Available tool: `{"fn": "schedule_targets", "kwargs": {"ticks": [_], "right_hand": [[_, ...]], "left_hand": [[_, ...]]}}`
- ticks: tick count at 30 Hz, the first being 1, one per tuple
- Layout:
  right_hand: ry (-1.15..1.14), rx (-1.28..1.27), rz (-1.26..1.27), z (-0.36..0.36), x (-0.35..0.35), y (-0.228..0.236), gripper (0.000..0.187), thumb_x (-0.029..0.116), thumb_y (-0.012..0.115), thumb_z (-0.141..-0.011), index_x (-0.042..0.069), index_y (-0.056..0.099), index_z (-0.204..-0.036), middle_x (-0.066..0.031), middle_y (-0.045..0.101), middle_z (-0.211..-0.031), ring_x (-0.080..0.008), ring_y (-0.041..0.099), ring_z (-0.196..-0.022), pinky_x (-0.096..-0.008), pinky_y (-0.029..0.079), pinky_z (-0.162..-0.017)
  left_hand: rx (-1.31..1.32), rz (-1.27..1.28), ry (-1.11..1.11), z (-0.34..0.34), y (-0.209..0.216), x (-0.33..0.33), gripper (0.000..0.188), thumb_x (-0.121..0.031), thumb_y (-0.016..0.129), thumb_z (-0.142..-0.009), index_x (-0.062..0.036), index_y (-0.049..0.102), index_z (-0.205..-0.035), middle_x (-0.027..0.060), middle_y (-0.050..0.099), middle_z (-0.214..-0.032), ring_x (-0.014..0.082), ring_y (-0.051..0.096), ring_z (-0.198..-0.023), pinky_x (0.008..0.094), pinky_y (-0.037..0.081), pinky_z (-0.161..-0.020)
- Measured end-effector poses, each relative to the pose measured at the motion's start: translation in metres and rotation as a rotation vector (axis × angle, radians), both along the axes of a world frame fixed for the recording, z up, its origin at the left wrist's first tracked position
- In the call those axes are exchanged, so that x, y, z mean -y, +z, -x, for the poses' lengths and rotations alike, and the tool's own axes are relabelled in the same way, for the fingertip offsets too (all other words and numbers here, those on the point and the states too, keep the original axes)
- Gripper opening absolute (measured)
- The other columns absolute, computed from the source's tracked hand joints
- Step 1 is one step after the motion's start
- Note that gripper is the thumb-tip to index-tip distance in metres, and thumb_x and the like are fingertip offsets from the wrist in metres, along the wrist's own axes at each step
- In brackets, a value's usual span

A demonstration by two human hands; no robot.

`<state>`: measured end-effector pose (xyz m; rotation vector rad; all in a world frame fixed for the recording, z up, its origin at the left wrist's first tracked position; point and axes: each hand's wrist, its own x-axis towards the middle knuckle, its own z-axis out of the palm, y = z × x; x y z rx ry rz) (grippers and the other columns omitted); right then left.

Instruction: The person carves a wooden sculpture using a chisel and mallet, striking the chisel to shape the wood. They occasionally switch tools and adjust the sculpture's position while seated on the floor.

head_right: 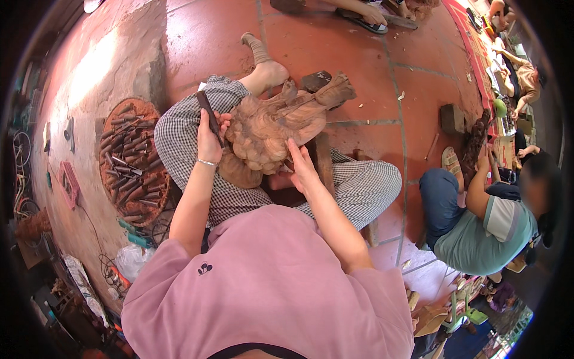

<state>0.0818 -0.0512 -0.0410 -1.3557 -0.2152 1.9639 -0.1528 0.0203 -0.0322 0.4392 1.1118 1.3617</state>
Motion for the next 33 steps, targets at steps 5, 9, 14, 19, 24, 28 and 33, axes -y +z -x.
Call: {"fn": "schedule_targets", "kwargs": {"ticks": [5, 9, 14, 19, 24, 28, 33], "right_hand": [[-0.02, 0.089, 0.008, 0.007, -0.009, -0.01, 0.077, 0.052, 0.067, -0.084, 0.016, 0.029, -0.141, -0.0137, 0.041, -0.138, -0.0328, 0.046, -0.119, -0.0527, 0.045, -0.089], [0.009, 0.081, -0.031, 0.0, -0.009, -0.027, 0.083, 0.05, 0.071, -0.082, 0.016, 0.026, -0.143, -0.0151, 0.038, -0.14, -0.036, 0.044, -0.12, -0.0561, 0.044, -0.09], [-0.028, 0.125, 0.047, 0.008, -0.01, -0.018, 0.092, 0.05, 0.072, -0.08, 0.017, 0.017, -0.147, -0.0167, 0.033, -0.144, -0.0372, 0.043, -0.124, -0.0628, 0.042, -0.09], [-0.037, 0.09, 0.06, 0.011, -0.015, -0.02, 0.113, 0.054, 0.072, -0.079, 0.01, -0.005, -0.15, -0.0174, 0.016, -0.153, -0.0368, 0.024, -0.139, -0.0631, 0.036, -0.098], [-0.087, 0.048, -0.002, 0.004, -0.025, -0.044, 0.1, 0.049, 0.071, -0.082, 0.011, 0.007, -0.149, -0.0162, 0.029, -0.148, -0.0312, 0.037, -0.133, -0.058, 0.04, -0.098], [-0.114, -0.001, -0.066, 0.006, -0.026, -0.032, 0.072, 0.051, 0.067, -0.085, 0.012, 0.041, -0.139, -0.0112, 0.051, -0.135, -0.0307, 0.047, -0.125, -0.0546, 0.042, -0.096], [-0.015, -0.004, 0.017, -0.011, -0.03, -0.048, 0.073, 0.058, 0.06, -0.086, 0.009, 0.043, -0.138, -0.012, 0.05, -0.135, -0.0333, 0.044, -0.127, -0.0568, 0.031, -0.103]], "left_hand": [[-0.011, 0.007, 0.006, 0.0, 0.0, 0.0, 0.043, -0.046, 0.04, -0.101, -0.0067, 0.054, -0.088, 0.0133, 0.067, -0.088, 0.0121, 0.06, -0.072, 0.0223, 0.05, -0.067], [0.039, 0.006, 0.023, 0.002, -0.001, 0.001, 0.042, -0.043, 0.04, -0.101, -0.006, 0.054, -0.087, 0.0145, 0.067, -0.088, 0.0125, 0.061, -0.072, 0.0213, 0.051, -0.068], [0.14, -0.014, 0.039, 0.007, -0.009, -0.002, 0.043, -0.042, 0.04, -0.101, -0.0056, 0.054, -0.083, 0.0192, 0.065, -0.1, 0.017, 0.063, -0.084, 0.0245, 0.053, -0.08], [0.162, 0.013, 0.072, 0.001, -0.004, -0.005, 0.044, -0.042, 0.04, -0.102, -0.0041, 0.055, -0.084, 0.0213, 0.063, -0.109, 0.0215, 0.061, -0.101, 0.0282, 0.05, -0.09], [0.085, 0.006, 0.028, 0.003, 0.003, -0.013, 0.046, -0.041, 0.04, -0.102, 0.0, 0.058, -0.105, 0.017, 0.061, -0.12, 0.0183, 0.057, -0.108, 0.0286, 0.045, -0.097], [-0.125, 0.044, -0.12, 0.007, -0.001, -0.034, 0.052, -0.046, 0.043, -0.1, 0.0016, 0.063, -0.109, 0.0039, 0.062, -0.11, 0.0103, 0.051, -0.091, 0.0259, 0.042, -0.082], [-0.054, 0.207, -0.346, 0.017, -0.021, -0.049, 0.045, -0.046, 0.043, -0.099, -0.0059, 0.062, -0.092, 0.0026, 0.064, -0.094, 0.0113, 0.052, -0.081, 0.0262, 0.044, -0.075]]}}
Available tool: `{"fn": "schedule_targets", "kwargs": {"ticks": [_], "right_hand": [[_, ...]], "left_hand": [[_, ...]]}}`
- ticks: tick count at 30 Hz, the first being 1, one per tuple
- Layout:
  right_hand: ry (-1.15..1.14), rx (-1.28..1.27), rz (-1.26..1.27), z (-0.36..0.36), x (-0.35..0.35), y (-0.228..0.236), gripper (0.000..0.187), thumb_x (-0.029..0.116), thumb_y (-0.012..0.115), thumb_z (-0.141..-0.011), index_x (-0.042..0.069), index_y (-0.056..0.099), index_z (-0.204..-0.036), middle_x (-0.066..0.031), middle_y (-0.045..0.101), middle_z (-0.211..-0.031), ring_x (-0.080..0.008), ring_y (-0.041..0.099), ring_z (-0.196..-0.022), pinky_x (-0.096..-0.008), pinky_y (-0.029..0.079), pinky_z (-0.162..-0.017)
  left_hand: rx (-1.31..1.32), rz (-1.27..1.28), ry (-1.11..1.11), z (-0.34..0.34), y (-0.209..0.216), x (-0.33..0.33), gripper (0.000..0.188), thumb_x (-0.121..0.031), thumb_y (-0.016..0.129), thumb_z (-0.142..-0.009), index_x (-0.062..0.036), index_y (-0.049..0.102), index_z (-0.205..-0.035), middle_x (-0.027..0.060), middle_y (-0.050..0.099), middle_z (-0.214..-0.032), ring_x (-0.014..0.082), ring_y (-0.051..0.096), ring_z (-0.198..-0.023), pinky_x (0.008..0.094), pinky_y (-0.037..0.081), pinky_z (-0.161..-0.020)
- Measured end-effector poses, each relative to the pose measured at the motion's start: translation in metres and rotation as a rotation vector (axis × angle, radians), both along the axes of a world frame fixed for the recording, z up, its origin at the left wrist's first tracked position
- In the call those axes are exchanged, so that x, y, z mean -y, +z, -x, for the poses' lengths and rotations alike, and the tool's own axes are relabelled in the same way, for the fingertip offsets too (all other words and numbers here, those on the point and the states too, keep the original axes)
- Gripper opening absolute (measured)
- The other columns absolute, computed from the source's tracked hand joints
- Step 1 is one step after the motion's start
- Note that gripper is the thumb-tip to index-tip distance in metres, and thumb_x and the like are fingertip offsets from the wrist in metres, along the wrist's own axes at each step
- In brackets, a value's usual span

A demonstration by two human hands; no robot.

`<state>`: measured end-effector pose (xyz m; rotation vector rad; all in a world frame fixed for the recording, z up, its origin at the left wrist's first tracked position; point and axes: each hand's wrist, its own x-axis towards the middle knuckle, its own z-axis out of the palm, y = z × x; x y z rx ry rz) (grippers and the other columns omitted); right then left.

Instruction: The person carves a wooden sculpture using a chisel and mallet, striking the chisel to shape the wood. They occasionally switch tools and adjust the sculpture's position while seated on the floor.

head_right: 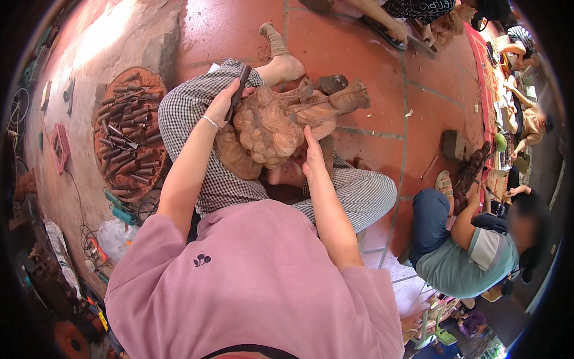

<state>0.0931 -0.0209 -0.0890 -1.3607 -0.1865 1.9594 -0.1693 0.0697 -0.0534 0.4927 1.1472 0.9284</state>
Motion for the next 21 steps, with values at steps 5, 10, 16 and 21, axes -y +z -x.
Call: {"fn": "schedule_targets", "kwargs": {"ticks": [5, 10, 16, 21], "right_hand": [[-0.021, 0.01, 0.039, -0.007, -0.002, -0.009, 0.072, 0.056, 0.06, -0.087, 0.01, 0.043, -0.139, -0.011, 0.048, -0.138, -0.0328, 0.045, -0.125, -0.0597, 0.031, -0.102], [0.028, -0.08, 0.018, -0.013, -0.003, -0.012, 0.073, 0.055, 0.056, -0.089, 0.01, 0.037, -0.142, -0.0117, 0.043, -0.143, -0.0331, 0.04, -0.13, -0.0576, 0.029, -0.104], [0.01, -0.203, -0.106, -0.016, -0.005, -0.013, 0.08, 0.066, 0.052, -0.086, 0.011, 0.038, -0.142, -0.0112, 0.044, -0.143, -0.0326, 0.04, -0.13, -0.0546, 0.029, -0.106], [0.022, -0.281, -0.119, -0.019, -0.015, -0.012, 0.094, 0.077, 0.043, -0.082, 0.011, 0.029, -0.147, -0.0126, 0.036, -0.148, -0.0325, 0.034, -0.136, -0.0531, 0.028, -0.108]], "left_hand": [[0.165, 0.015, 0.071, -0.001, 0.009, 0.002, 0.044, -0.044, 0.04, -0.101, -0.0082, 0.058, -0.083, 0.006, 0.065, -0.096, 0.0137, 0.055, -0.085, 0.0264, 0.046, -0.079], [0.007, -0.056, -0.041, 0.0, 0.004, 0.007, 0.047, -0.046, 0.04, -0.1, -0.0064, 0.058, -0.083, 0.0136, 0.062, -0.121, 0.0157, 0.053, -0.106, 0.0263, 0.039, -0.092], [-0.072, -0.132, -0.082, 0.001, 0.001, 0.027, 0.049, -0.048, 0.041, -0.099, -0.0056, 0.058, -0.082, 0.0148, 0.058, -0.128, 0.0186, 0.049, -0.113, 0.0282, 0.033, -0.095], [-0.11, -0.088, -0.008, -0.002, 0.01, 0.044, 0.049, -0.049, 0.043, -0.099, -0.0044, 0.061, -0.089, 0.005, 0.06, -0.106, 0.0084, 0.046, -0.079, 0.0226, 0.038, -0.073]]}}
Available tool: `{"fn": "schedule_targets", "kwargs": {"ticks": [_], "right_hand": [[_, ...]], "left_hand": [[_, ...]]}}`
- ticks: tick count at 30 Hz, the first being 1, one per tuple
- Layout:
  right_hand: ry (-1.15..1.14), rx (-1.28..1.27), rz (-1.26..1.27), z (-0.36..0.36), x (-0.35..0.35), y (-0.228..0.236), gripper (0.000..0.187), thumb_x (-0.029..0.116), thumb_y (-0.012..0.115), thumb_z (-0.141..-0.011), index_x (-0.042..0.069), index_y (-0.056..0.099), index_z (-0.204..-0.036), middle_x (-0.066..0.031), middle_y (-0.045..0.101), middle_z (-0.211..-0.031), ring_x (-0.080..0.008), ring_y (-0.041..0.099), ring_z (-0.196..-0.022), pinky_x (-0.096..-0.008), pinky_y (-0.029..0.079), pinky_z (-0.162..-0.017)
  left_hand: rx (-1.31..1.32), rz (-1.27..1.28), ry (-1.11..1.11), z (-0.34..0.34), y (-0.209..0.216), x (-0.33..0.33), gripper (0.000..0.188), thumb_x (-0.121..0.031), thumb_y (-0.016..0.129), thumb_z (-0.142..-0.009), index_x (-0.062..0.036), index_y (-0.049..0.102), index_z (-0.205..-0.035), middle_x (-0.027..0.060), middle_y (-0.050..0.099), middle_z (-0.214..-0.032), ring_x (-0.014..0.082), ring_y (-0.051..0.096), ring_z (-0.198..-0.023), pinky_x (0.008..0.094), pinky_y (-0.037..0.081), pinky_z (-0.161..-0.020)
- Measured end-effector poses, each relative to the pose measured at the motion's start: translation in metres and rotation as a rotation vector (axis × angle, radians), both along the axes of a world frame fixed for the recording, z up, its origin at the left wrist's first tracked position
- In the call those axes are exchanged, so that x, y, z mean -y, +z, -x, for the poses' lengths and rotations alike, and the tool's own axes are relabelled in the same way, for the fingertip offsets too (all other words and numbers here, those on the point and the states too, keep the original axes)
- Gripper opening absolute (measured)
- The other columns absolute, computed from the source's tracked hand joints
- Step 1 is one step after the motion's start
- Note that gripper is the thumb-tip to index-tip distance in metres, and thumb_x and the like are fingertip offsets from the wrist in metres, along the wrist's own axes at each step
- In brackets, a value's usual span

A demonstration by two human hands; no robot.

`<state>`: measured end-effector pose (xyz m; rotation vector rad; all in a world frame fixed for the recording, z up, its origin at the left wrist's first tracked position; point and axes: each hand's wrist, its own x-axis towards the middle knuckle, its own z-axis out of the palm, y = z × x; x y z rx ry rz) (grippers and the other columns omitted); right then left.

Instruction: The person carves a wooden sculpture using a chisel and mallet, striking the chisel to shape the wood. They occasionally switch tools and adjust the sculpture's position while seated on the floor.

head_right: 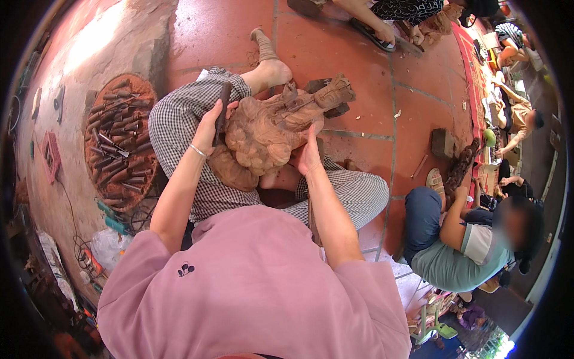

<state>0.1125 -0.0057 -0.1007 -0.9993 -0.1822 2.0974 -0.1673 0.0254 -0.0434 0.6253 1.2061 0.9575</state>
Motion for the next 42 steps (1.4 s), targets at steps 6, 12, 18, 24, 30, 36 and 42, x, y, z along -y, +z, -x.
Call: {"fn": "schedule_targets", "kwargs": {"ticks": [6, 12, 18, 24, 30, 36, 42], "right_hand": [[-0.006, 0.059, -0.057, 0.002, -0.001, -0.003, 0.098, 0.08, 0.038, -0.082, 0.011, 0.025, -0.149, -0.0132, 0.032, -0.151, -0.0327, 0.031, -0.138, -0.0512, 0.028, -0.11], [-0.045, 0.142, 0.002, 0.005, -0.003, -0.008, 0.095, 0.077, 0.039, -0.084, 0.008, 0.025, -0.148, -0.013, 0.033, -0.15, -0.032, 0.032, -0.137, -0.0494, 0.028, -0.111], [-0.194, 0.51, -0.124, -0.005, 0.006, -0.029, 0.073, 0.06, 0.047, -0.092, 0.006, 0.036, -0.14, -0.0129, 0.043, -0.138, -0.0276, 0.045, -0.124, -0.0417, 0.041, -0.1], [-0.295, 0.972, -0.417, -0.002, 0.037, 0.018, 0.016, 0.02, 0.058, -0.097, 0.005, 0.052, -0.094, 0.0, 0.052, -0.075, -0.0081, 0.052, -0.067, -0.0239, 0.046, -0.059], [0.214, 1.356, -1.249, 0.07, 0.028, 0.106, 0.025, 0.01, 0.066, -0.085, 0.007, 0.065, -0.11, -0.0123, 0.061, -0.109, -0.026, 0.057, -0.096, -0.0348, 0.046, -0.086], [0.422, 1.486, -1.408, 0.096, 0.041, 0.106, 0.036, 0.012, 0.07, -0.08, 0.01, 0.066, -0.115, -0.0161, 0.052, -0.132, -0.0339, 0.05, -0.119, -0.0409, 0.041, -0.098], [0.269, 1.262, -1.137, 0.075, 0.054, 0.105, 0.013, 0.005, 0.071, -0.08, 0.001, 0.063, -0.089, -0.0148, 0.064, -0.113, -0.0292, 0.059, -0.105, -0.0365, 0.046, -0.091]], "left_hand": [[0.067, -0.089, 0.059, -0.007, -0.006, 0.008, 0.05, -0.048, 0.043, -0.1, -0.0026, 0.064, -0.1, -0.004, 0.051, -0.087, 0.0068, 0.043, -0.075, 0.0214, 0.036, -0.07], [0.102, -0.119, 0.128, -0.011, -0.004, 0.015, 0.046, -0.043, 0.044, -0.1, -0.0015, 0.064, -0.103, -0.0018, 0.053, -0.089, 0.0074, 0.044, -0.082, 0.0209, 0.035, -0.079], [0.194, -0.219, 0.199, -0.002, -0.006, 0.013, 0.044, -0.04, 0.044, -0.101, -0.0001, 0.063, -0.103, 0.0028, 0.059, -0.103, 0.0106, 0.046, -0.092, 0.0244, 0.035, -0.089], [0.318, -0.273, 0.513, 0.014, 0.036, 0.023, 0.038, -0.039, 0.042, -0.102, -0.0034, 0.058, -0.102, 0.0123, 0.066, -0.097, 0.0165, 0.064, -0.087, 0.0331, 0.05, -0.08], [0.312, -0.319, 0.559, 0.022, 0.047, 0.031, 0.029, -0.033, 0.047, -0.101, -0.0067, 0.05, -0.113, 0.0108, 0.067, -0.087, 0.013, 0.064, -0.071, 0.0242, 0.05, -0.064], [0.183, -0.426, 0.611, 0.031, 0.064, 0.039, 0.027, -0.034, 0.05, -0.1, -0.0072, 0.054, -0.096, 0.0028, 0.061, -0.077, 0.0059, 0.05, -0.059, 0.0193, 0.038, -0.052], [0.079, -0.349, 0.409, 0.019, 0.079, 0.055, 0.041, -0.043, 0.043, -0.101, -0.0052, 0.059, -0.1, -0.0009, 0.051, -0.065, 0.0052, 0.047, -0.06, 0.0213, 0.037, -0.052]]}}
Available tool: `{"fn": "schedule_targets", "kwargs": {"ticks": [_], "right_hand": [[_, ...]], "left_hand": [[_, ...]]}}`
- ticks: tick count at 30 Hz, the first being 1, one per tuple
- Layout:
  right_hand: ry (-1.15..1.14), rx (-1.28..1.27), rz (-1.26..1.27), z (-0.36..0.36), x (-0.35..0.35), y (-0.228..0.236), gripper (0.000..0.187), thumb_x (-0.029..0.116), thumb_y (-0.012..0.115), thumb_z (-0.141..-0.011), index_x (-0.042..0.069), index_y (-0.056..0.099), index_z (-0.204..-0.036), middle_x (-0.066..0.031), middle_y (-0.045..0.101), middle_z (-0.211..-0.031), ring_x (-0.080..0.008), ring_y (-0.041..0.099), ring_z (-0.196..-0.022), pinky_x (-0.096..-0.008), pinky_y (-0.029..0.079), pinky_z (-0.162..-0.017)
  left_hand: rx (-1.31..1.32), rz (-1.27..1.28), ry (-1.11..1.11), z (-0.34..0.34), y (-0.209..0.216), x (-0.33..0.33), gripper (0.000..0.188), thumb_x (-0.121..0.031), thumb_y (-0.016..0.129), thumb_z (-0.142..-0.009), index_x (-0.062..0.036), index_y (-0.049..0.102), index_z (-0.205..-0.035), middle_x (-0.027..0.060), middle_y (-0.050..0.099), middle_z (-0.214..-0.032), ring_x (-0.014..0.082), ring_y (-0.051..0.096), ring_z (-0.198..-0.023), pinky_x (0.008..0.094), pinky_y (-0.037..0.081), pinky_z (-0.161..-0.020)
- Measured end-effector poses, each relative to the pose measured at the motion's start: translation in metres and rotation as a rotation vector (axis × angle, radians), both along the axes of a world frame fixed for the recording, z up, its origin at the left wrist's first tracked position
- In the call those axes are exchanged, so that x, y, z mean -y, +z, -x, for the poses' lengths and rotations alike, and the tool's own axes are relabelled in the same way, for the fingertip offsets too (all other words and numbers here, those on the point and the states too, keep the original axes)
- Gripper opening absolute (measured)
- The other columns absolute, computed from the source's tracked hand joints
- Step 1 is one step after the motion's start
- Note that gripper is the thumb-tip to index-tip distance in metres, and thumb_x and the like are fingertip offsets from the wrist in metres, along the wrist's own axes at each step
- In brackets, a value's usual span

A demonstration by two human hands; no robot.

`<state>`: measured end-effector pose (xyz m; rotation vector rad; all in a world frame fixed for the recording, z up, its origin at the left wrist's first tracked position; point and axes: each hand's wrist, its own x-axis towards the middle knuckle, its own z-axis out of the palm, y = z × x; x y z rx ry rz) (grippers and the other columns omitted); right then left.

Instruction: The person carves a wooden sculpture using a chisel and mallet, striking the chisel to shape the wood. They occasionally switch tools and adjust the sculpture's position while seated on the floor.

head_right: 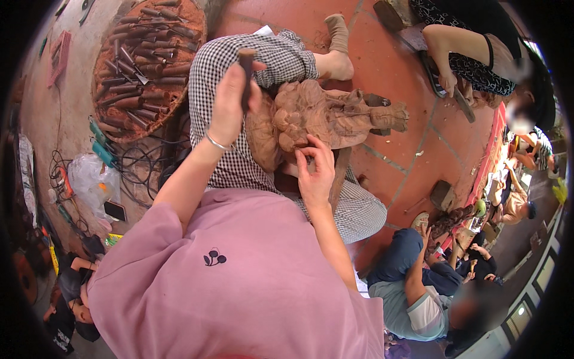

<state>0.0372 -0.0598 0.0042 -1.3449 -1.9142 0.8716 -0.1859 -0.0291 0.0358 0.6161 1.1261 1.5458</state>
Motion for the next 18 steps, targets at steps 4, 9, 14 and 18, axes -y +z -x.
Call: {"fn": "schedule_targets", "kwargs": {"ticks": [4, 9, 14, 18], "right_hand": [[-0.117, -0.17, 0.283, -0.01, 0.002, -0.009, 0.011, 0.003, 0.066, -0.083, 0.0, 0.062, -0.092, -0.0103, 0.065, -0.105, -0.0237, 0.059, -0.102, -0.0349, 0.046, -0.09], [-0.005, -0.048, 0.265, -0.008, -0.003, 0.008, 0.038, 0.015, 0.054, -0.088, -0.004, 0.054, -0.121, -0.0115, 0.056, -0.116, -0.0187, 0.051, -0.112, -0.0311, 0.04, -0.098], [-0.343, -0.094, 0.092, -0.062, 0.012, -0.036, 0.035, 0.01, 0.068, -0.082, 0.001, 0.059, -0.114, -0.0067, 0.06, -0.114, -0.0209, 0.057, -0.102, -0.0348, 0.046, -0.089], [-0.496, 0.385, 0.211, -0.129, 0.03, -0.055, 0.034, 0.01, 0.067, -0.082, 0.001, 0.057, -0.114, -0.0071, 0.059, -0.116, -0.0215, 0.057, -0.103, -0.0358, 0.045, -0.089]], "left_hand": [[-0.226, -0.131, -0.265, -0.054, 0.005, 0.015, 0.037, -0.036, 0.057, -0.095, -0.004, 0.056, -0.114, 0.0074, 0.056, -0.072, 0.0121, 0.056, -0.069, 0.0297, 0.045, -0.06], [-0.667, -0.477, -0.634, -0.121, 0.021, 0.036, 0.037, -0.032, 0.062, -0.09, -0.007, 0.052, -0.115, 0.0177, 0.063, -0.089, 0.0357, 0.063, -0.081, 0.0459, 0.048, -0.072], [-0.7, -0.602, -0.543, -0.14, 0.003, 0.045, 0.031, -0.035, 0.055, -0.092, -0.0099, 0.053, -0.108, 0.01, 0.062, -0.085, 0.0303, 0.063, -0.077, 0.0404, 0.049, -0.059], [-0.812, -0.562, -0.601, -0.124, 0.009, 0.051, 0.03, -0.036, 0.06, -0.088, -0.0118, 0.056, -0.105, 0.007, 0.061, -0.078, 0.0282, 0.064, -0.07, 0.0393, 0.049, -0.055]]}}
